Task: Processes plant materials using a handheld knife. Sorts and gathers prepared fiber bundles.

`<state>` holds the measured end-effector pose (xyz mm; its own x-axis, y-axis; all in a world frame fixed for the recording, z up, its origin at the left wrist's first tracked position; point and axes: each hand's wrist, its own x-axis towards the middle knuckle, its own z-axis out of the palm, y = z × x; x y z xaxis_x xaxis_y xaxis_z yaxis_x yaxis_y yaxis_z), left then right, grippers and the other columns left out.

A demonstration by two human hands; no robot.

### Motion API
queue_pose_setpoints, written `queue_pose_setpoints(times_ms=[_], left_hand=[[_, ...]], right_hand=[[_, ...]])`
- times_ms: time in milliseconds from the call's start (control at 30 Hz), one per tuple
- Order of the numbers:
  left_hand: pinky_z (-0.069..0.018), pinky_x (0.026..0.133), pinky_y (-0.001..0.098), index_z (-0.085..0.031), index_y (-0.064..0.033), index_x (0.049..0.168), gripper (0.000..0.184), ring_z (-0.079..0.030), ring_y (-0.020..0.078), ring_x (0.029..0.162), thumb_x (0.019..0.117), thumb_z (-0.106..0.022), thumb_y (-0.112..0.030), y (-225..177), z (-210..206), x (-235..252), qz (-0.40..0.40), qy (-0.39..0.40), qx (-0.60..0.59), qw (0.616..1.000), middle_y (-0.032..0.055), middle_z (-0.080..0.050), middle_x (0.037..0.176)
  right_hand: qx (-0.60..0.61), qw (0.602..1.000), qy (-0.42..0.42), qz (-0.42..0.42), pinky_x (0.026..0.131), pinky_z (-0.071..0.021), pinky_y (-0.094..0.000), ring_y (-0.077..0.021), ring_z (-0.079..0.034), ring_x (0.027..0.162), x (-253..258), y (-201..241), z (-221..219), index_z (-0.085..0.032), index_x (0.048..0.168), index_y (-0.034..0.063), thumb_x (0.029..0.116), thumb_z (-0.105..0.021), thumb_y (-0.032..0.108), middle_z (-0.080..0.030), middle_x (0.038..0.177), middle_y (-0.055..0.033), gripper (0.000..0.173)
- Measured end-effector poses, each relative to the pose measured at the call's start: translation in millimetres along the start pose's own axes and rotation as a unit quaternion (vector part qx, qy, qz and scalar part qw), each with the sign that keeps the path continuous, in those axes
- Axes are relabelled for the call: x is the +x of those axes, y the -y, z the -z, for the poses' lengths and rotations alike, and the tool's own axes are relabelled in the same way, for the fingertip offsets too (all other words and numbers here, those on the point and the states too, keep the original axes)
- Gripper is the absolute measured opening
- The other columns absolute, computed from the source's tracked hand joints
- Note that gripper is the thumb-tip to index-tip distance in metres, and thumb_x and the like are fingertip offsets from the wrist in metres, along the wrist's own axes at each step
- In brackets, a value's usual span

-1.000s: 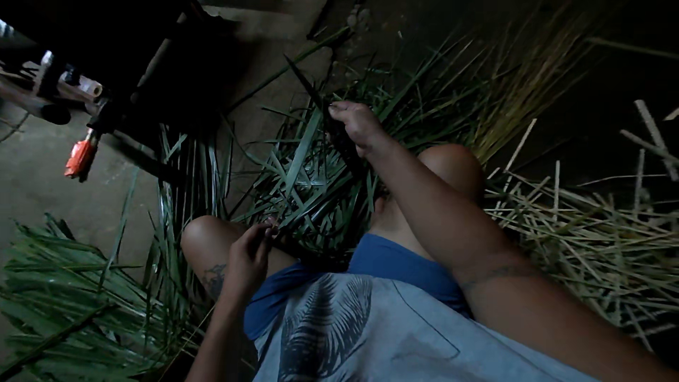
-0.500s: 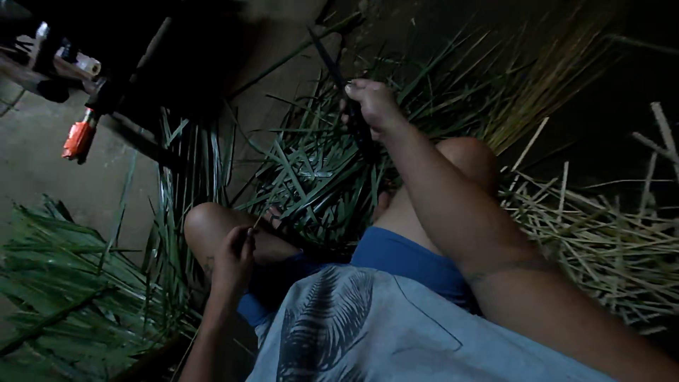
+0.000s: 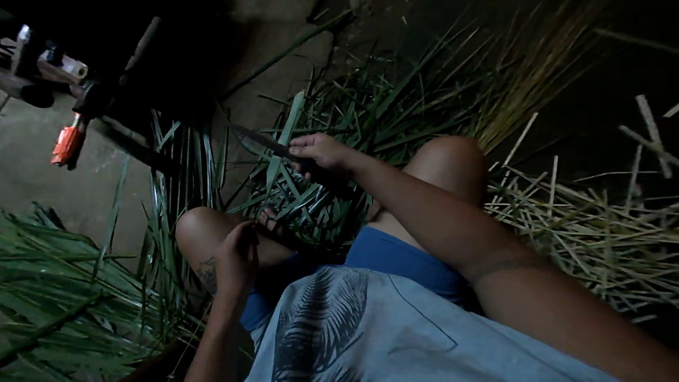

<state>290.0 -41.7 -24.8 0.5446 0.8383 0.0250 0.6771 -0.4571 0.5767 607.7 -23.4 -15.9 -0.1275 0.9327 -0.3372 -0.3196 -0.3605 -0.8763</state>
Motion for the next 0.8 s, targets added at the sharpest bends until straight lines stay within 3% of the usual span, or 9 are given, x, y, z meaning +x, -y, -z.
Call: queue_pose_setpoints(times_ms=[100,367,500,800], left_hand=[[-0.0573,0.072,0.0275,-0.066,-0.0037,0.122,0.025,-0.065,0.0084,0.077,0.1022,-0.053,-0.009,-0.8,-0.1,-0.2,-0.011,-0.002,0.005,1.0,0.0035,-0.069,0.091],[-0.0569,0.072,0.0262,-0.067,-0.0043,0.121,0.025,-0.065,0.0075,0.077,0.1013,-0.052,-0.007,-4.8,0.9,1.1,-0.028,0.001,0.003,1.0,0.0024,-0.069,0.091],[-0.0562,0.07,0.0233,-0.068,-0.0036,0.119,0.023,-0.064,0.0054,0.075,0.1028,-0.052,-0.009,-4.5,0.3,-1.0,-0.036,-0.004,-0.008,0.999,0.0022,-0.068,0.089],[-0.0568,0.072,0.0224,-0.066,-0.004,0.12,0.022,-0.064,0.0042,0.077,0.1058,-0.054,-0.016,-11.7,-4.1,-0.8,-0.005,0.004,-0.051,0.999,0.0014,-0.069,0.092]], right_hand=[[0.02,0.999,-0.036,0.012,0.053,-0.0539,-0.0244,-0.0133,-0.061,0.06,-0.6,3.6,2.1,-0.05,0.143,0.0043,0.1116,-0.046,0.022,-0.062,0.082,-0.0073,0.036],[0.03,0.995,-0.085,0.033,0.053,-0.0537,-0.0243,-0.0131,-0.061,0.06,-5.5,14.9,12.8,-0.054,0.14,0.0054,0.1112,-0.046,0.022,-0.063,0.082,-0.0068,0.034],[0.04,0.991,-0.113,0.053,0.053,-0.0536,-0.0244,-0.0135,-0.061,0.06,-5.8,20.5,22.9,-0.05,0.145,0.0061,0.1116,-0.045,0.024,-0.063,0.081,-0.0068,0.038],[0.089,0.974,-0.182,0.105,0.054,-0.0554,-0.0267,-0.0142,-0.062,0.061,-9.6,25.0,35.5,-0.053,0.14,0.0075,0.112,-0.043,0.024,-0.063,0.083,-0.0061,0.034]])
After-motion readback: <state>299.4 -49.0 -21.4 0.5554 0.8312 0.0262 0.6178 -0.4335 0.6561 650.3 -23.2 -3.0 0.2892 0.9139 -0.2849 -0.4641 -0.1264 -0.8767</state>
